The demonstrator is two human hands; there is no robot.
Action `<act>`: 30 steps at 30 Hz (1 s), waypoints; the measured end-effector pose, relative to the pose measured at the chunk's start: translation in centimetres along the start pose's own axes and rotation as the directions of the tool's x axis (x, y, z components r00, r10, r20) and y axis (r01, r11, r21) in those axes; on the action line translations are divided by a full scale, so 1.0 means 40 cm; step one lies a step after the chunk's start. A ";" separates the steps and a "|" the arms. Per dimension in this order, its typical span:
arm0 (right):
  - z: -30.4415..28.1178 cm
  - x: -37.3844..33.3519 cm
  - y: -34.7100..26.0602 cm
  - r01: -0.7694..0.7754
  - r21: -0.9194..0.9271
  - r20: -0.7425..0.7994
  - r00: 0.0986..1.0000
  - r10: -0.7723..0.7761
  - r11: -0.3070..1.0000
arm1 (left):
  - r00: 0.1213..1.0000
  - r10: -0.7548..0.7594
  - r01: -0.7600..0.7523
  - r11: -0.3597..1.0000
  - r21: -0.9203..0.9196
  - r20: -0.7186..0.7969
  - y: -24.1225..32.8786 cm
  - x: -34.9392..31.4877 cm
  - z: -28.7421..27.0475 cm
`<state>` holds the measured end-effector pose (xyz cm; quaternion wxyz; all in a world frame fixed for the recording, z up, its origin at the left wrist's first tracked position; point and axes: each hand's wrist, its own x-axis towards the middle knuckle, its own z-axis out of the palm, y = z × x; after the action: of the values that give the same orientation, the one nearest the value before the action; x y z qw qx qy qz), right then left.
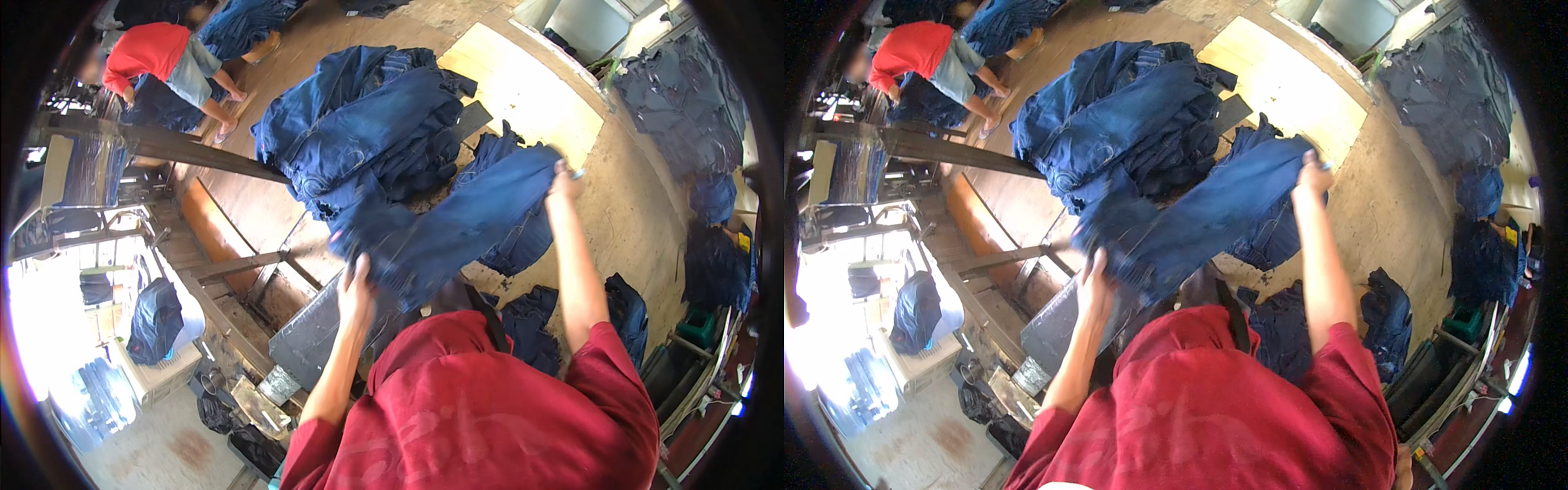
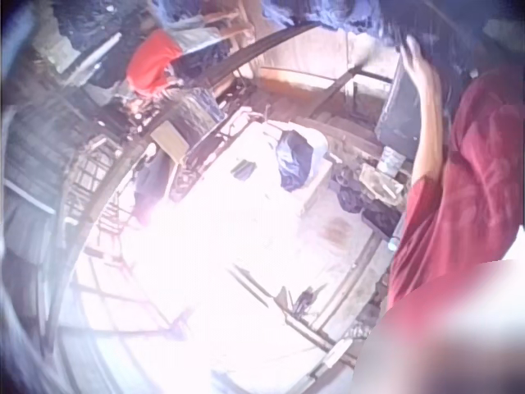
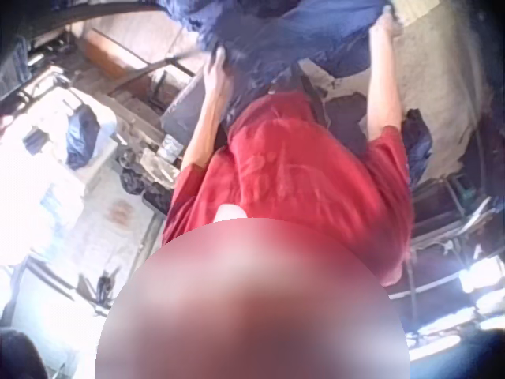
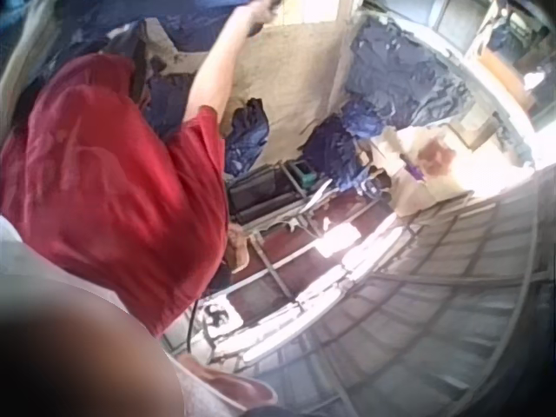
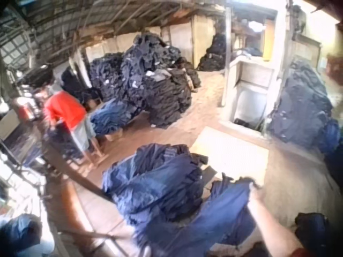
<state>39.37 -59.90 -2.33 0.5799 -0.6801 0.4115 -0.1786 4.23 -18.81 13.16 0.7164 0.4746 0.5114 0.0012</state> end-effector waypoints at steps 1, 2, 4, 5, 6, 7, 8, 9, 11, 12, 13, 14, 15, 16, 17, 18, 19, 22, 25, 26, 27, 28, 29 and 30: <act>-0.019 0.089 -0.078 -0.045 0.184 0.042 0.998 0.038 0.982 | 0.979 0.046 0.012 0.959 -0.284 0.197 0.029 0.042 0.109; -0.028 0.173 -0.169 0.027 0.223 -0.016 1.000 -0.024 0.974 | 0.944 0.134 -0.018 0.933 -0.360 0.301 0.064 0.072 0.200; -0.056 0.282 -0.343 0.042 0.403 0.090 0.992 -0.086 0.914 | 0.877 0.309 -0.113 0.877 -0.467 0.368 0.168 0.132 0.344; -0.073 0.314 -0.427 0.131 0.442 0.084 0.979 -0.187 0.887 | 0.824 0.417 -0.189 0.841 -0.507 0.385 0.223 0.150 0.402; -0.092 0.342 -0.521 0.060 0.455 0.206 0.964 -0.170 0.889 | 0.852 0.393 -0.197 0.853 -0.484 0.346 0.288 0.166 0.430; -0.087 0.342 -0.574 0.086 0.486 0.283 0.926 -0.250 0.870 | 0.839 0.403 -0.207 0.858 -0.471 0.366 0.362 0.185 0.438; -0.084 0.344 -0.626 0.055 0.381 0.364 0.908 -0.205 0.923 | 0.776 0.474 -0.210 0.817 -0.537 0.417 0.430 0.207 0.444; -0.082 0.337 -0.646 0.112 0.300 0.398 0.888 -0.231 0.947 | 0.778 0.504 -0.273 0.809 -0.520 0.376 0.495 0.235 0.436; -0.058 0.320 -0.635 0.074 0.211 0.654 0.731 -0.197 0.975 | 0.848 0.469 -0.279 0.791 -0.545 0.246 0.603 0.315 0.384; -0.041 0.308 -0.591 0.117 0.115 0.690 0.705 -0.164 0.986 | 0.807 0.535 -0.362 0.783 -0.506 0.250 0.634 0.364 0.337; -0.018 0.289 -0.510 0.190 0.095 0.740 0.643 -0.197 0.977 | 0.830 0.548 -0.445 0.763 -0.469 0.106 0.657 0.424 0.281; 0.004 0.276 -0.426 0.207 -0.003 0.750 0.648 -0.134 0.978 | 0.862 0.477 -0.335 0.791 -0.513 0.173 0.666 0.482 0.201; 0.021 0.253 -0.316 0.228 -0.072 0.735 0.670 -0.103 0.971 | 0.841 0.517 -0.406 0.798 -0.445 0.160 0.651 0.542 0.116; 0.026 0.230 -0.203 0.233 -0.205 0.747 0.665 -0.002 0.951 | 0.858 0.498 -0.413 0.816 -0.405 0.128 0.638 0.602 0.023; 0.016 0.202 -0.087 0.242 -0.308 0.756 0.649 0.082 0.920 | 0.896 0.406 -0.317 0.867 -0.384 0.178 0.613 0.652 -0.076; -0.013 0.168 0.029 0.327 -0.381 0.767 0.634 0.098 0.865 | 0.932 0.357 -0.339 0.919 -0.202 0.064 0.576 0.697 -0.171; -0.049 0.127 0.137 0.397 -0.457 0.768 0.627 0.128 0.796 | 0.944 0.325 -0.317 0.941 0.117 -0.058 0.522 0.718 -0.273; -0.206 -0.040 0.412 0.692 -0.590 0.788 0.606 0.109 0.417 | 0.935 0.325 -0.031 0.475 0.879 -0.143 0.386 0.677 -0.514; -0.313 -0.178 0.590 0.741 -0.634 0.773 0.601 0.204 0.220 | 0.924 0.381 -0.186 0.495 0.849 -0.020 0.263 0.537 -0.571; -0.324 -0.205 0.633 0.725 -0.671 0.737 0.628 0.252 0.154 | 0.900 0.409 -0.145 0.606 0.782 -0.150 0.223 0.472 -0.547; -0.331 -0.215 0.666 0.763 -0.639 0.767 0.621 0.161 0.096 | 0.855 0.514 -0.233 0.510 0.828 -0.075 0.196 0.421 -0.501; -0.332 -0.223 0.694 0.788 -0.614 0.788 0.609 0.091 0.038 | 0.797 0.604 -0.287 0.416 0.863 -0.027 0.176 0.372 -0.439; -0.334 -0.226 0.715 0.817 -0.575 0.818 0.575 -0.033 -0.026 | 0.733 0.680 -0.295 0.335 0.895 -0.013 0.160 0.324 -0.365; -0.341 -0.219 0.728 0.834 -0.552 0.833 0.551 -0.045 -0.014 | 0.693 0.720 -0.343 0.280 0.896 0.040 0.145 0.276 -0.284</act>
<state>14.07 -61.61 -23.92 0.0101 -0.9862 -0.0551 0.1558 3.96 -2.54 8.73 0.2246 0.8964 0.3725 0.0849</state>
